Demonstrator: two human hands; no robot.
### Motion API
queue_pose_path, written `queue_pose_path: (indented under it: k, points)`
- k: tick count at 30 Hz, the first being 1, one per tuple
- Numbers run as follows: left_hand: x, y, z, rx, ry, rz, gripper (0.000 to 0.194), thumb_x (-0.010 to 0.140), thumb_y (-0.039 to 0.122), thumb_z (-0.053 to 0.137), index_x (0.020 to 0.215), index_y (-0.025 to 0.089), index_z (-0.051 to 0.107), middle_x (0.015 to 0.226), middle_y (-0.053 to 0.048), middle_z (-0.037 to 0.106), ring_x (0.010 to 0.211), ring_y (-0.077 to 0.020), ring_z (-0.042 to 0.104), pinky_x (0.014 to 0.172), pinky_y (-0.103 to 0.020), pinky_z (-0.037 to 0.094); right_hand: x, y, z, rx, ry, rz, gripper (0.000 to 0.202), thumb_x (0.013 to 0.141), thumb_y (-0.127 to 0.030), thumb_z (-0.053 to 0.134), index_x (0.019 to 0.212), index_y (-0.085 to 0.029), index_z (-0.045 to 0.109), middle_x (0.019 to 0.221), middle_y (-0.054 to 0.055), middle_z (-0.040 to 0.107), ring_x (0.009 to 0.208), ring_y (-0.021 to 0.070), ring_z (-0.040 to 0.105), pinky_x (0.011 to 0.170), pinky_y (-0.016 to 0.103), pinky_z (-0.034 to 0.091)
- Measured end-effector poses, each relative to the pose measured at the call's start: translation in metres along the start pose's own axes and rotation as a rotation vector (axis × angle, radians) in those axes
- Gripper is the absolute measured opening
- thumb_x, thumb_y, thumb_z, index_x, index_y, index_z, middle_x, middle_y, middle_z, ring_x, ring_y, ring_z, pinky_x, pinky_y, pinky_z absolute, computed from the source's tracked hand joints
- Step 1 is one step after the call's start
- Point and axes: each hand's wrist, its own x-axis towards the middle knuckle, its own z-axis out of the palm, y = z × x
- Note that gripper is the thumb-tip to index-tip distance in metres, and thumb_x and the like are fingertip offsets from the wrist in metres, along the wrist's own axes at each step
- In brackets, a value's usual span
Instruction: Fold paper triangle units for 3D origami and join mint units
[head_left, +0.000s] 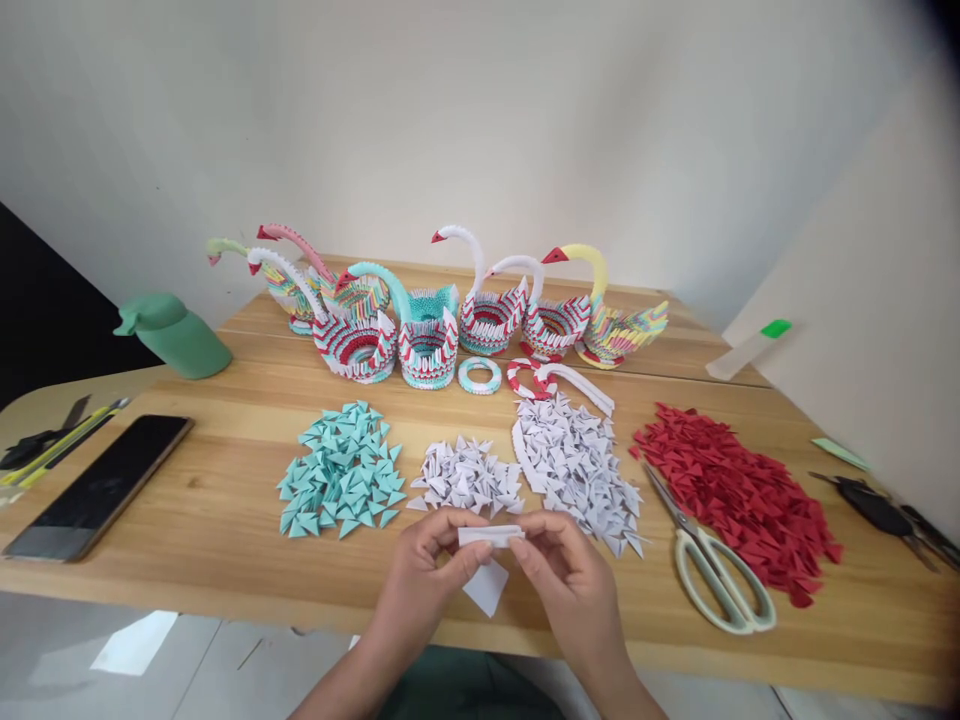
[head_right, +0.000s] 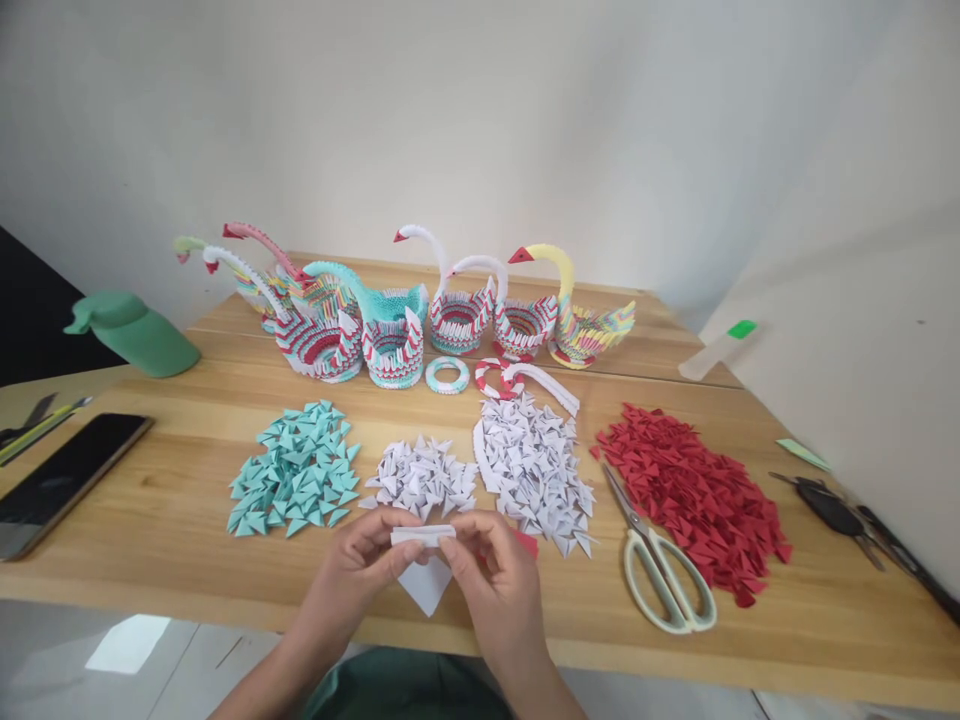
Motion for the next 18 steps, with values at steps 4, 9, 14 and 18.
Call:
queue_pose_path:
  k: [4, 9, 14, 18]
  points:
    - [0.0004, 0.0007, 0.0017, -0.039, 0.005, -0.035, 0.030, 0.069, 0.038, 0.075, 0.081, 0.014, 0.063, 0.066, -0.003, 0.068, 0.063, -0.0131, 0.058, 0.060, -0.023, 0.044, -0.0005, 0.0025, 0.0019, -0.009, 0.016, 0.021, 0.025, 0.078, -0.042, 0.069, 0.089, -0.020, 0.066, 0.078, 0.003, 0.064, 0.070, 0.0164, 0.061, 0.062, 0.024, 0.053]
    - [0.0009, -0.0012, 0.0021, -0.044, 0.005, -0.028, 0.028, 0.067, 0.036, 0.076, 0.078, 0.014, 0.063, 0.063, -0.001, 0.066, 0.059, -0.0114, 0.055, 0.057, -0.021, 0.041, -0.0006, 0.0029, 0.0015, -0.017, 0.007, 0.034, 0.022, 0.079, -0.040, 0.068, 0.089, -0.020, 0.066, 0.078, 0.003, 0.063, 0.070, 0.0162, 0.061, 0.063, 0.024, 0.052]
    - [0.0010, -0.0032, 0.0023, -0.027, -0.001, -0.022, 0.026, 0.070, 0.035, 0.074, 0.075, 0.013, 0.062, 0.061, -0.001, 0.064, 0.055, -0.0092, 0.051, 0.054, -0.019, 0.037, -0.0018, 0.0017, 0.0025, -0.010, 0.037, 0.044, 0.025, 0.077, -0.041, 0.069, 0.090, -0.020, 0.067, 0.077, 0.003, 0.064, 0.070, 0.0165, 0.062, 0.063, 0.024, 0.053]
    - [0.0006, -0.0033, 0.0029, -0.030, 0.011, -0.029, 0.025, 0.069, 0.035, 0.075, 0.075, 0.013, 0.063, 0.059, 0.000, 0.064, 0.054, -0.0089, 0.050, 0.054, -0.019, 0.036, -0.0023, 0.0018, 0.0029, -0.027, 0.049, 0.036, 0.025, 0.077, -0.041, 0.069, 0.091, -0.020, 0.067, 0.076, 0.003, 0.064, 0.070, 0.0165, 0.062, 0.063, 0.024, 0.053]
